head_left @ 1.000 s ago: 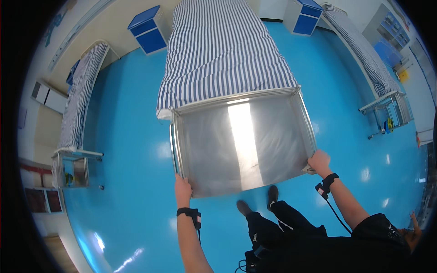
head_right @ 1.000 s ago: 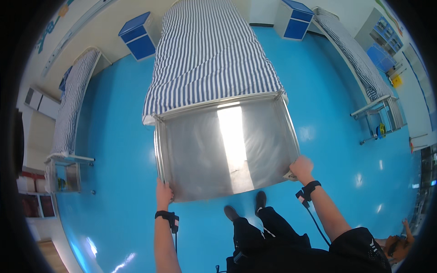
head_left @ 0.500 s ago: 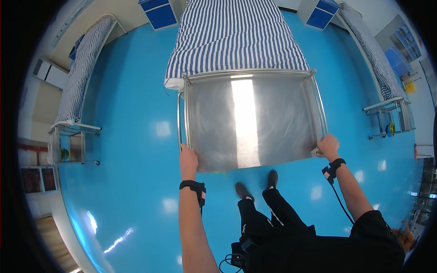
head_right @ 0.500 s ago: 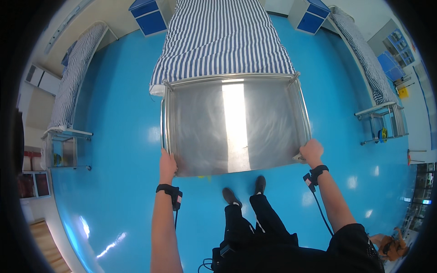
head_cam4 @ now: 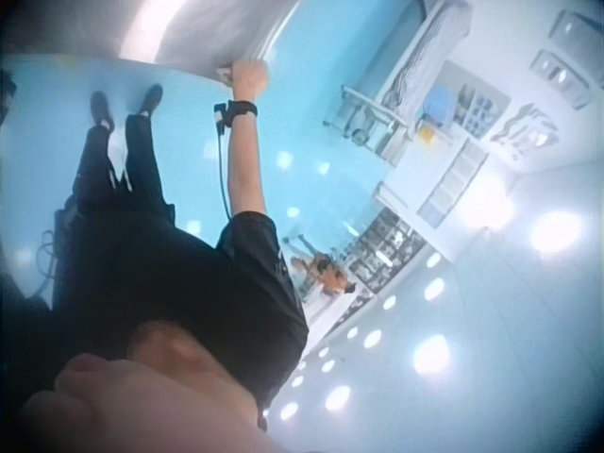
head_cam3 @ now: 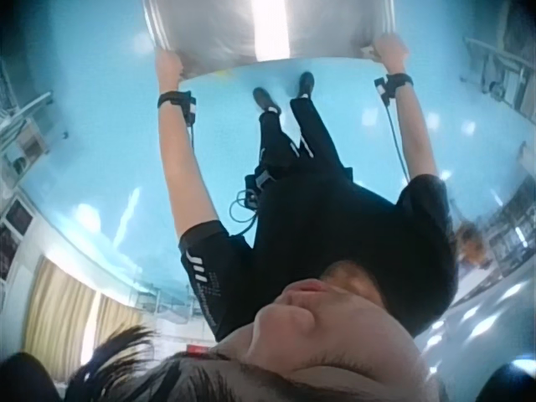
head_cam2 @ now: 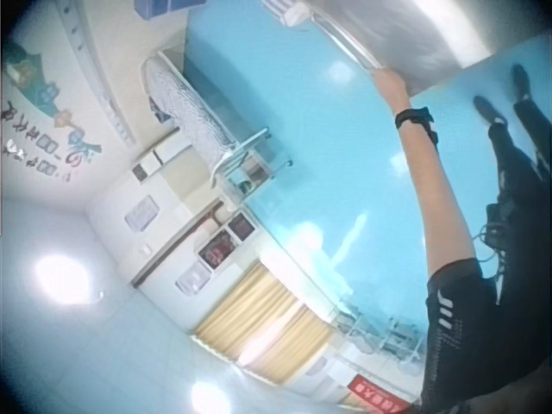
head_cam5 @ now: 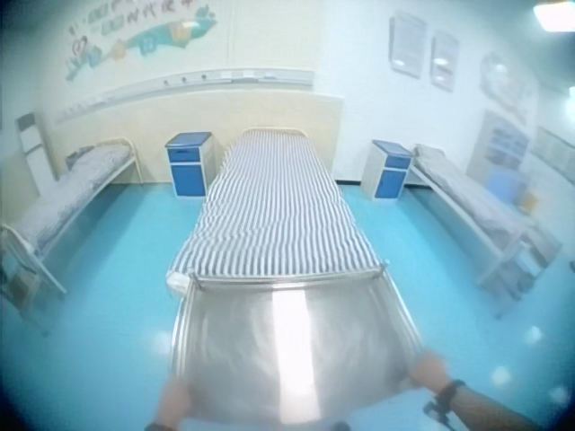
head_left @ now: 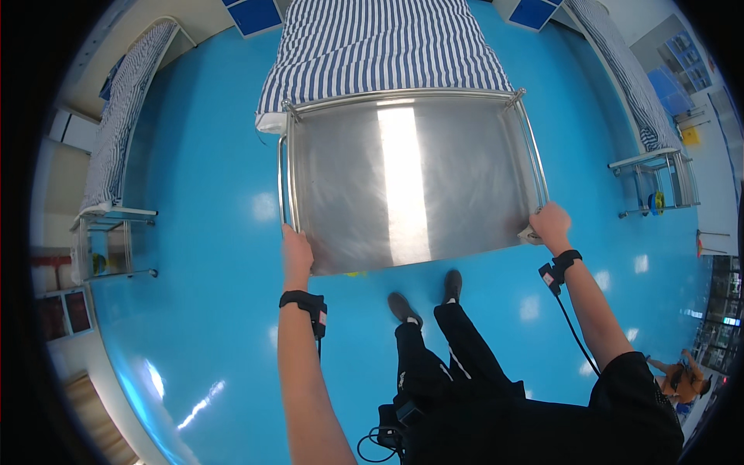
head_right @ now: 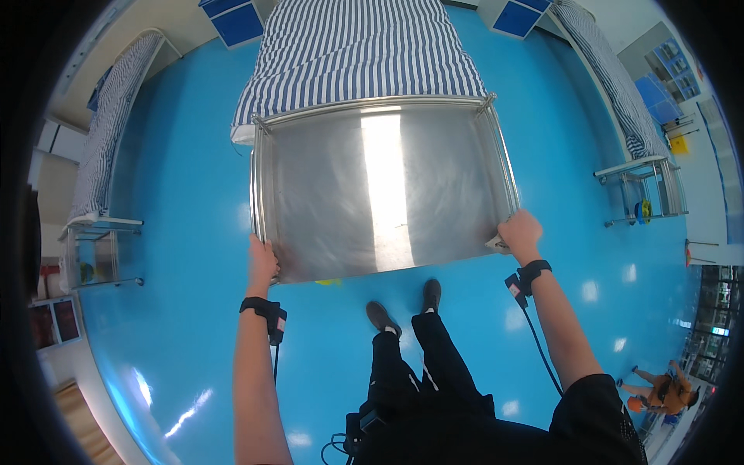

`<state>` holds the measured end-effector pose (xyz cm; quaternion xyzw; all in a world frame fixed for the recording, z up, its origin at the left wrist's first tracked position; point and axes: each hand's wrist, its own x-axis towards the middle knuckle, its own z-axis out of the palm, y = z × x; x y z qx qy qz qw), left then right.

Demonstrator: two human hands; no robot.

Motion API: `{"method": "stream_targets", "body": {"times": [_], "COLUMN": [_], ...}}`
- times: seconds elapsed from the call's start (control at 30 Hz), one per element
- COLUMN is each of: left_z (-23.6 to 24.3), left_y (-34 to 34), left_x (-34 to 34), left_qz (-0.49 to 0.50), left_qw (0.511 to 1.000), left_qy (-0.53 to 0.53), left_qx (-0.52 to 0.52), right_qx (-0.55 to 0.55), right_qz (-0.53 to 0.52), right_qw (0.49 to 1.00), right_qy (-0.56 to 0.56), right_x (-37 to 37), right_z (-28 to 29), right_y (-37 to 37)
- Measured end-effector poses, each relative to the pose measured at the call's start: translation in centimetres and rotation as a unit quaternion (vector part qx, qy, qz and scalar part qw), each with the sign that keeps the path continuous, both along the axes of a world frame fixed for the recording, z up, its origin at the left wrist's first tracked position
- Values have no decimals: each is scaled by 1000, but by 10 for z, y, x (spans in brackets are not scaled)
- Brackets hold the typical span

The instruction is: Wiping down a medical tray/cart and organizing hospital beds.

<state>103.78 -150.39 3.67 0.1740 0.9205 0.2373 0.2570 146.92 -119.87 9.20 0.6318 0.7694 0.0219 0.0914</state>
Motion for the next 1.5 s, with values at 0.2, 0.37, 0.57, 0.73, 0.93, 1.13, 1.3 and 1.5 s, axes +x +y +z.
{"method": "stream_targets", "body": {"times": [0.2, 0.37, 0.57, 0.73, 0.93, 1.13, 1.3, 1.5], "left_z": [6, 5, 15, -10, -53, -27, 0, 20], "left_y": [2, -3, 14, 2, -73, -56, -80, -90], "left_x": [1, -1, 11, 5, -21, 37, 64, 92], "left_qz": [2, 4, -11, -5, 2, 52, 102, 143], "left_qw": [1000, 999, 995, 996, 988, 997, 993, 987], "left_qy": [-1, 24, 69, 86, 149, 18, -17, -63], "left_qx": [-23, 46, -75, 18, 34, 47, 53, 27], "right_qx": [-28, -50, -40, -43, -89, -113, -117, -120], "right_qz": [-12, -14, -6, -9, 38, -21, 51, 85], "right_qw": [1000, 999, 999, 999, 995, 993, 991, 987], "right_qy": [7, 9, -11, -1, 0, 10, -36, -62], "right_x": [-3, -7, -1, -3, -21, -1, -2, 1], "right_z": [7, 9, 11, 11, -5, 5, -7, -10], "right_y": [0, -2, 3, 5, -10, -6, -9, -8]}}
